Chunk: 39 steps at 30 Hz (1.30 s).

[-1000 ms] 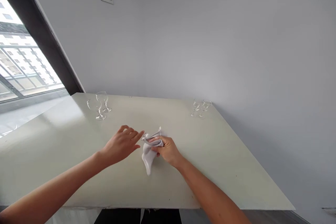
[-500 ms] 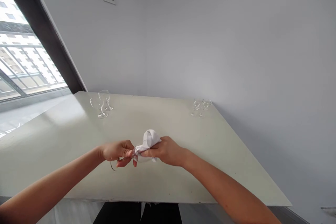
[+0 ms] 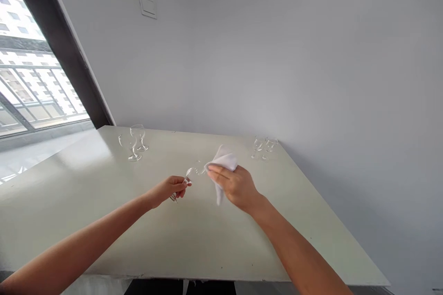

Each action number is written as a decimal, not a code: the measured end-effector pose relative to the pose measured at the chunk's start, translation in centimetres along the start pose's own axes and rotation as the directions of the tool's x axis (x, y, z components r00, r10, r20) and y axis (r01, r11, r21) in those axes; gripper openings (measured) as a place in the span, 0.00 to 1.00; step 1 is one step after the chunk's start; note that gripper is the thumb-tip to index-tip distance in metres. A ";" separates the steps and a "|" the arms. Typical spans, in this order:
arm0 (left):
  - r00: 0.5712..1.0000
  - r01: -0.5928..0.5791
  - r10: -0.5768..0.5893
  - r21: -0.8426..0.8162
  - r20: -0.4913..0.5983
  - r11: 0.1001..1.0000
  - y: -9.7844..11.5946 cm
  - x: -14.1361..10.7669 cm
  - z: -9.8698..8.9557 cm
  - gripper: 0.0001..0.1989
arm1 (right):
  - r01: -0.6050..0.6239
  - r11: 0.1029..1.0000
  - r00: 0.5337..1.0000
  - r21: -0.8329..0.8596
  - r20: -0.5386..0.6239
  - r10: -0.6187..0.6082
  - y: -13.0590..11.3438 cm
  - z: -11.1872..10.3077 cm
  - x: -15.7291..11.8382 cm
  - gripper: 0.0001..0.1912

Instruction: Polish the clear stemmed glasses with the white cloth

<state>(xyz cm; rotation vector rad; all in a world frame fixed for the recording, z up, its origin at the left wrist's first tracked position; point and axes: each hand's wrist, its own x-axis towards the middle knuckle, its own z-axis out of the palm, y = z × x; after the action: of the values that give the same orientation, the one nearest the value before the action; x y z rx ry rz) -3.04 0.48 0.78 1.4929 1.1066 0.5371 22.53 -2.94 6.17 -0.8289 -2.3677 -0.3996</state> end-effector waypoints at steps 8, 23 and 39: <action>0.971 -0.191 0.239 0.572 -0.008 0.797 1.2 -0.9 3.4 0.16 | 0.059 0.998 0.986 -0.002 0.156 -0.058 -3.4 3.6 1.8 0.16; 0.831 -0.339 0.522 0.568 -0.193 0.750 -0.1 1.3 3.1 0.12 | -0.603 -0.312 0.625 0.734 0.678 0.388 2.9 6.2 4.0 0.15; 0.790 -0.193 0.318 0.278 -0.525 0.941 0.7 6.8 6.6 0.28 | -0.134 -0.309 0.407 0.942 0.337 0.849 -1.6 13.2 2.5 0.08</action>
<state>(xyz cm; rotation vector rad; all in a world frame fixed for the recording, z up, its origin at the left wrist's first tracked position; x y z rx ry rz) 5.70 3.02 -1.92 1.7384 1.4562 1.1419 14.17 2.98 -2.67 -0.7807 -0.7549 1.2654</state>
